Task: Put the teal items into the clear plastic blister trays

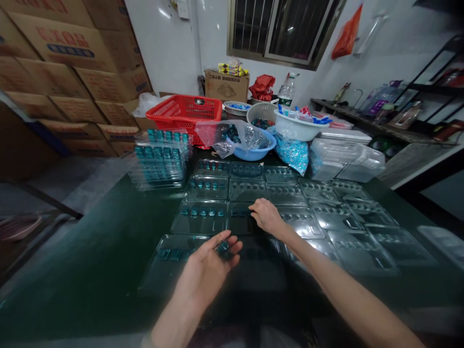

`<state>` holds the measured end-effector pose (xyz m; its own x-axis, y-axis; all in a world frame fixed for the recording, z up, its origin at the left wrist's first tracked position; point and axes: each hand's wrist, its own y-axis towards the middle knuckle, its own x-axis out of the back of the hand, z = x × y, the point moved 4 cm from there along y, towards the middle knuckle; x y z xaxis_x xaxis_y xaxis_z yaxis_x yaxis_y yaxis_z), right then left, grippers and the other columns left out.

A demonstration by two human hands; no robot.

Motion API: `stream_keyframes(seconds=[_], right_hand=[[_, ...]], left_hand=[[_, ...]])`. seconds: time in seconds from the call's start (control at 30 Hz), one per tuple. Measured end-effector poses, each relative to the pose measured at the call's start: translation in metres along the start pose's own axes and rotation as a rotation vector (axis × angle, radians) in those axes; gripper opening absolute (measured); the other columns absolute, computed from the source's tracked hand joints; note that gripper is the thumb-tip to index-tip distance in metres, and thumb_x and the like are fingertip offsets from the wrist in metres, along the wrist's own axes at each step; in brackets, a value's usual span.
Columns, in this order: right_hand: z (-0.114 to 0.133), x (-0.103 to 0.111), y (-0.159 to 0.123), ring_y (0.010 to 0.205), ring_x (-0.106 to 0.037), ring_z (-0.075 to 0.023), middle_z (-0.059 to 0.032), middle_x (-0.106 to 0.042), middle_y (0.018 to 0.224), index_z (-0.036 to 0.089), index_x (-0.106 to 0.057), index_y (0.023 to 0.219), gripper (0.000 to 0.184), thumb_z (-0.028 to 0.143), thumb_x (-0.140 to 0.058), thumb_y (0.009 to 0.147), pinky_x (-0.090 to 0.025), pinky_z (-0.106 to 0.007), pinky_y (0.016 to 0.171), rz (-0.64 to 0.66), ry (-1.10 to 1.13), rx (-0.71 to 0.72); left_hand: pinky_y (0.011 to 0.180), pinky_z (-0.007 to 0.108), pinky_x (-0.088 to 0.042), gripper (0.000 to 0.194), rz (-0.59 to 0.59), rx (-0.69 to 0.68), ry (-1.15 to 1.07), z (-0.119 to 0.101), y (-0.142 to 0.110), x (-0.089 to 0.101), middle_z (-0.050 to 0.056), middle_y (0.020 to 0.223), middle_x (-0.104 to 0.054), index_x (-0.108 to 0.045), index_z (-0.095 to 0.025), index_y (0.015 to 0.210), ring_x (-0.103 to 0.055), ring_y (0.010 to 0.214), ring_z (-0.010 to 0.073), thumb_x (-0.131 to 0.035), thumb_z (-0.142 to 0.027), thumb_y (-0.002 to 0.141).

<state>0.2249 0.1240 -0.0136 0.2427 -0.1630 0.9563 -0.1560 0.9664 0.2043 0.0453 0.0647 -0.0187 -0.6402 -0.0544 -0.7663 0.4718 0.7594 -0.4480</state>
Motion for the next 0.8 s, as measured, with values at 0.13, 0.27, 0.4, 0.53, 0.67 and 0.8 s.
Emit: stream_keyframes(seconds=[0.13,0.27,0.4,0.53,0.67,0.8], right_hand=[[0.035,0.03,-0.023,0.088,-0.045,-0.0205,-0.0089,-0.056,0.092,0.016,-0.045,0.116,0.036,0.019,-0.047,0.079,-0.032,-0.034,0.078,-0.086,0.036,0.026],[0.08,0.04,-0.051,0.081,-0.045,-0.0171,-0.0024,-0.057,0.082,0.022,-0.057,0.094,0.017,0.025,-0.05,0.079,-0.031,-0.03,0.072,-0.045,0.213,0.176],[0.095,0.03,-0.064,0.078,-0.043,-0.0167,-0.0017,-0.058,0.078,0.02,-0.058,0.085,0.013,0.015,-0.054,0.074,-0.029,-0.031,0.068,-0.048,0.228,0.167],[0.089,0.021,-0.067,0.077,-0.044,-0.0154,-0.0012,-0.057,0.077,0.019,-0.057,0.078,0.01,0.012,-0.05,0.075,-0.031,-0.03,0.069,-0.063,0.345,0.125],[0.077,0.019,-0.069,0.072,-0.047,-0.0132,-0.0003,-0.054,0.072,0.018,-0.055,0.075,0.007,0.011,-0.051,0.074,-0.035,-0.027,0.066,-0.081,0.582,0.011],[0.07,0.021,-0.071,0.066,-0.048,-0.0104,0.0011,-0.052,0.07,0.017,-0.054,0.076,0.007,0.012,-0.05,0.074,-0.038,-0.022,0.061,-0.08,0.821,-0.112]], left_hand=[[0.078,0.04,-0.041,0.026,0.035,-0.021,-0.063,-0.003,0.001,0.001,0.015,0.096,-0.059,-0.059,-0.011,0.094,-0.053,0.096,0.0288,-0.048,-0.027,0.077],[0.076,0.036,-0.042,0.027,0.074,-0.024,-0.099,-0.003,-0.001,-0.002,0.013,0.092,-0.059,-0.058,-0.011,0.093,-0.056,0.086,0.0224,-0.043,-0.028,0.079],[0.072,0.032,-0.043,0.025,0.084,-0.018,-0.076,-0.002,-0.003,-0.008,0.011,0.087,-0.06,-0.059,-0.011,0.091,-0.056,0.082,0.0199,-0.042,-0.025,0.08],[0.075,0.033,-0.042,0.022,0.093,-0.06,0.001,0.002,-0.003,-0.006,0.011,0.088,-0.061,-0.06,-0.01,0.089,-0.055,0.083,0.0194,-0.044,-0.02,0.079],[0.071,0.034,-0.043,0.017,0.106,-0.104,0.171,0.007,-0.004,-0.002,0.011,0.089,-0.061,-0.06,-0.009,0.088,-0.056,0.078,0.0195,-0.049,-0.017,0.077],[0.05,0.023,-0.04,0.013,0.076,-0.1,0.367,0.01,-0.007,-0.001,0.007,0.07,-0.061,-0.059,-0.01,0.083,-0.054,0.061,0.013,-0.054,-0.019,0.075]])
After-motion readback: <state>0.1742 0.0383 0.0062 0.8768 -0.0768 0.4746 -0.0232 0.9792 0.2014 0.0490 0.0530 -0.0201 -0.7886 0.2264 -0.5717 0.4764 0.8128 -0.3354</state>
